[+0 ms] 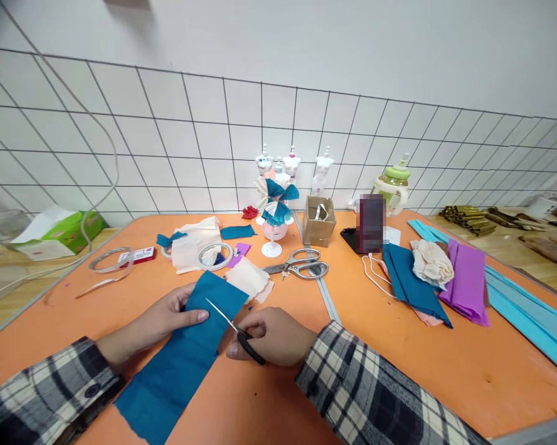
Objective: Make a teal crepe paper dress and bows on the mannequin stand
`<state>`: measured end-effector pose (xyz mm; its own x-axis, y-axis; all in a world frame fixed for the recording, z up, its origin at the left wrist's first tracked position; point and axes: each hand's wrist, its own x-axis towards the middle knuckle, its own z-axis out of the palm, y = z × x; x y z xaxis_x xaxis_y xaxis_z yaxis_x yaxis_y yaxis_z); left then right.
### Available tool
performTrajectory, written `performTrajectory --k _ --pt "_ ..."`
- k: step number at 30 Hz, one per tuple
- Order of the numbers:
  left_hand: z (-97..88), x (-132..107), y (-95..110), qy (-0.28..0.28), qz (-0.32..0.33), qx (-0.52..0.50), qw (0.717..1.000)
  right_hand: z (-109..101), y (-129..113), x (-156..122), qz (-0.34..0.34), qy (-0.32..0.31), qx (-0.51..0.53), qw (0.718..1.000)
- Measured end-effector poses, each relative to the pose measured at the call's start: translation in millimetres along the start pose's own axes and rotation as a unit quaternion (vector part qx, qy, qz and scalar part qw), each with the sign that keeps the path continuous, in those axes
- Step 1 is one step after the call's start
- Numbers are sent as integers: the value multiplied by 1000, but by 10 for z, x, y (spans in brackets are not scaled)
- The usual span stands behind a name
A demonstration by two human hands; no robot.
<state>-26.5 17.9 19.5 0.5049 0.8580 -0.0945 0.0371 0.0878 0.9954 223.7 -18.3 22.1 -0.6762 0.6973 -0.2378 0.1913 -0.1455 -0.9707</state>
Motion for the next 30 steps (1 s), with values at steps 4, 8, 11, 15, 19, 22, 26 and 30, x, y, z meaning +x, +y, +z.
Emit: performTrajectory --k 4,8,11,15,19,22,26,30 --pt "-15 10 -14 -3 12 -4 1000 -1 -38 -12 1 -4 9 1000" --pt "-28 13 -33 -16 8 -18 1000 -4 -27 -11 2 -4 4 1000" --pt "-16 10 -25 -15 6 -26 1000 2 7 -1 3 -4 7 1000" --pt "11 2 2 -5 7 -25 1000 10 35 2 -8 -10 13 1000" --pt "22 4 4 -6 11 -21 1000 -1 47 0 -10 -8 -13 1000" --pt "23 5 -12 -6 9 -22 1000 -5 52 4 -12 -8 -10 1000" --pt "19 6 -31 -7 8 -18 1000 12 37 3 -11 -11 -3 1000" --pt "-5 13 -41 -11 14 -14 1000 23 13 -5 -19 -8 -19 1000"
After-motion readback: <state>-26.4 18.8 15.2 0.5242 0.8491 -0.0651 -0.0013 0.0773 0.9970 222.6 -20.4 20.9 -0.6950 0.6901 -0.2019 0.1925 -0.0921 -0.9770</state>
